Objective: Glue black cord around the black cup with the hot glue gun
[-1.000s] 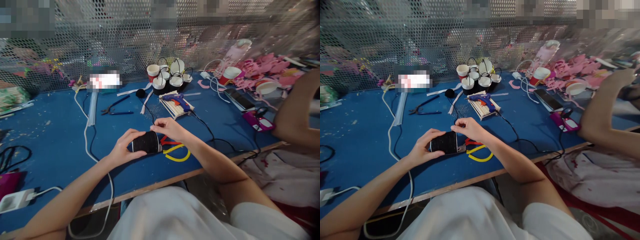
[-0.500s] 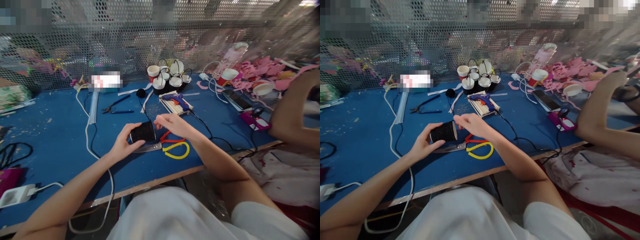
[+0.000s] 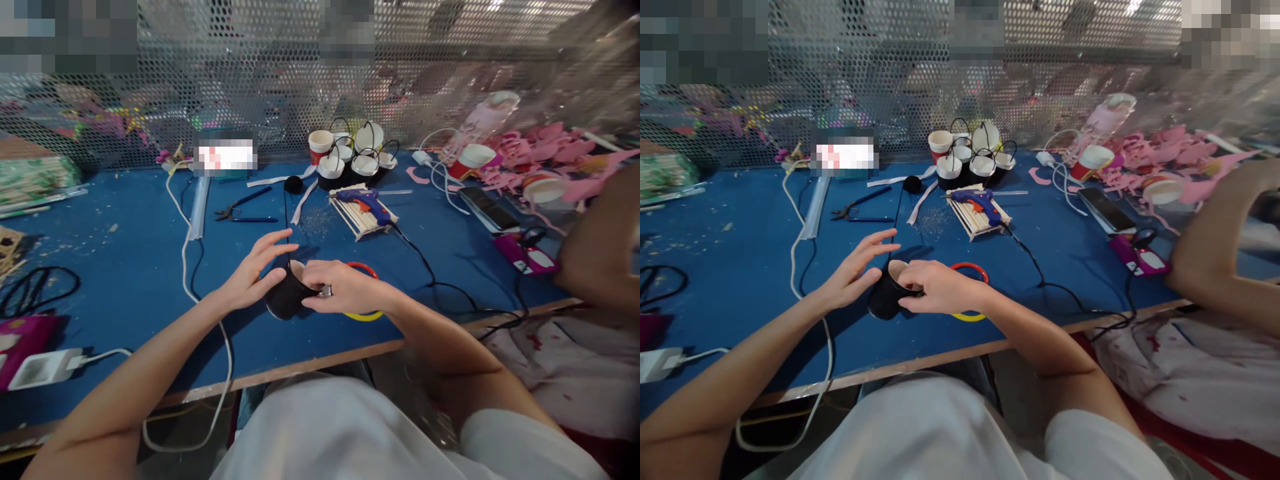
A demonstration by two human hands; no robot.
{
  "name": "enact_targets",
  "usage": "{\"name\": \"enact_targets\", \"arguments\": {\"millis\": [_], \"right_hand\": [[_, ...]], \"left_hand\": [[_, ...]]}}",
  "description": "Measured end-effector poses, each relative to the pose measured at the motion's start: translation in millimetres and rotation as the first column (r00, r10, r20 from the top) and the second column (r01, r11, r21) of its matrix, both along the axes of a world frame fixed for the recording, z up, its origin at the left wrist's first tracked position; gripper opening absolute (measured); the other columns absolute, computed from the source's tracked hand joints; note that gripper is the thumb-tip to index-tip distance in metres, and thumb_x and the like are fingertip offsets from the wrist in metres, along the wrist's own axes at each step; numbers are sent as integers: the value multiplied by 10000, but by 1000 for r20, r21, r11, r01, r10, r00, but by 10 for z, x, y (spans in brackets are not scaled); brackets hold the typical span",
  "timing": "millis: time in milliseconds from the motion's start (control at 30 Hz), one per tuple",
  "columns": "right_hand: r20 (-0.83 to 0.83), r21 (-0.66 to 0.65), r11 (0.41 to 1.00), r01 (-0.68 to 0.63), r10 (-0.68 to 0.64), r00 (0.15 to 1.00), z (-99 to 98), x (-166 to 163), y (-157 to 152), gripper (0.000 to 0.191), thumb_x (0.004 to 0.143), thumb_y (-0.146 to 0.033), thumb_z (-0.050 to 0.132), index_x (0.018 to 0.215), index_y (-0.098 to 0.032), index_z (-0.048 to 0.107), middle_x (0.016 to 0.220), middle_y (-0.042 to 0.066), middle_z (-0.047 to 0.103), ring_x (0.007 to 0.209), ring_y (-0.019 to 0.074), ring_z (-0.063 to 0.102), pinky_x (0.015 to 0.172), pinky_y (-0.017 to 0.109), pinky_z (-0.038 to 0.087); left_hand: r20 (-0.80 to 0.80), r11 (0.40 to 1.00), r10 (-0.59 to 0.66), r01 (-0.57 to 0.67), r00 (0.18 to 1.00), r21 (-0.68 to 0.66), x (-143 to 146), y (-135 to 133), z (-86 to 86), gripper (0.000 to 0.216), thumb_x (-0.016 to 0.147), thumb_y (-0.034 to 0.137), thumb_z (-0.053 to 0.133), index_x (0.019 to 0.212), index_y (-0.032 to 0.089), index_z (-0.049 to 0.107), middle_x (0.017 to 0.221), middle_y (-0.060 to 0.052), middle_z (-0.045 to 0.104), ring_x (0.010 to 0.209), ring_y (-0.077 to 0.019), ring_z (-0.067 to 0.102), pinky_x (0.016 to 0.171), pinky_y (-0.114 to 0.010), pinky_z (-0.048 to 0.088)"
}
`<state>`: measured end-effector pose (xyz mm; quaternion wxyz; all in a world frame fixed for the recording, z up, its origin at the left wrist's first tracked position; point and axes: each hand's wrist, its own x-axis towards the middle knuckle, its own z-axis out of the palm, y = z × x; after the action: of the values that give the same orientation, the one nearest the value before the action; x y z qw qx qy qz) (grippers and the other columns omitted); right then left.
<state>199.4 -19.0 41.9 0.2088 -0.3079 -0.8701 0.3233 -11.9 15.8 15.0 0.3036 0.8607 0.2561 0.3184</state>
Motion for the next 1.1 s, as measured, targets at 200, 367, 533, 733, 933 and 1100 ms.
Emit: {"name": "enact_targets", "arguments": {"millis": [200,367,533,733,933,1100], "right_hand": [[-53,-215,975,57,-70,996,-21,78,41,161,752,-282,550,655,-174,481,697,-17,468,619,88,435,596,231,364],[-53,-296,910,290,-319,946,-93,96,84,156,759,-317,544,743,-162,556,672,-19,501,593,90,439,558,229,353],[-174,-381,867,322,-409,896,-162,88,139,204,758,-352,554,787,-151,572,694,-5,511,617,102,450,583,248,373],[-297,-378,857,350,-470,831,-242,40,158,210,764,-361,554,797,-154,565,728,3,522,676,115,479,650,264,399],[-339,-359,872,332,-453,824,-295,-55,121,216,777,-371,545,829,-162,573,753,4,555,705,119,503,658,256,410],[-236,-234,881,411,-461,855,-33,159,179,273,792,-391,530,917,-159,602,859,43,630,768,138,565,707,271,440]], "left_hand": [[97,995,91,-94,991,21,-19,33,-56,107,812,262,545,868,176,576,938,-84,577,1004,-212,537,862,-383,447],[165,984,153,-166,974,64,-20,11,-59,33,789,204,565,763,187,555,947,-60,555,1012,-201,532,889,-394,436],[50,967,251,-253,967,38,-2,23,-98,86,822,249,522,785,177,551,980,-76,570,998,-195,529,898,-377,411],[-1,935,355,-355,935,-1,18,17,-161,229,792,329,562,955,173,525,1038,-78,548,991,-204,520,883,-370,406],[134,927,256,-204,957,-315,83,-36,-262,477,732,356,636,1114,187,407,1044,-64,547,869,-173,579,751,-307,485],[194,895,269,-171,943,-411,63,7,-261,468,732,334,642,1124,195,428,1006,-54,578,846,-165,598,748,-297,498]]}}
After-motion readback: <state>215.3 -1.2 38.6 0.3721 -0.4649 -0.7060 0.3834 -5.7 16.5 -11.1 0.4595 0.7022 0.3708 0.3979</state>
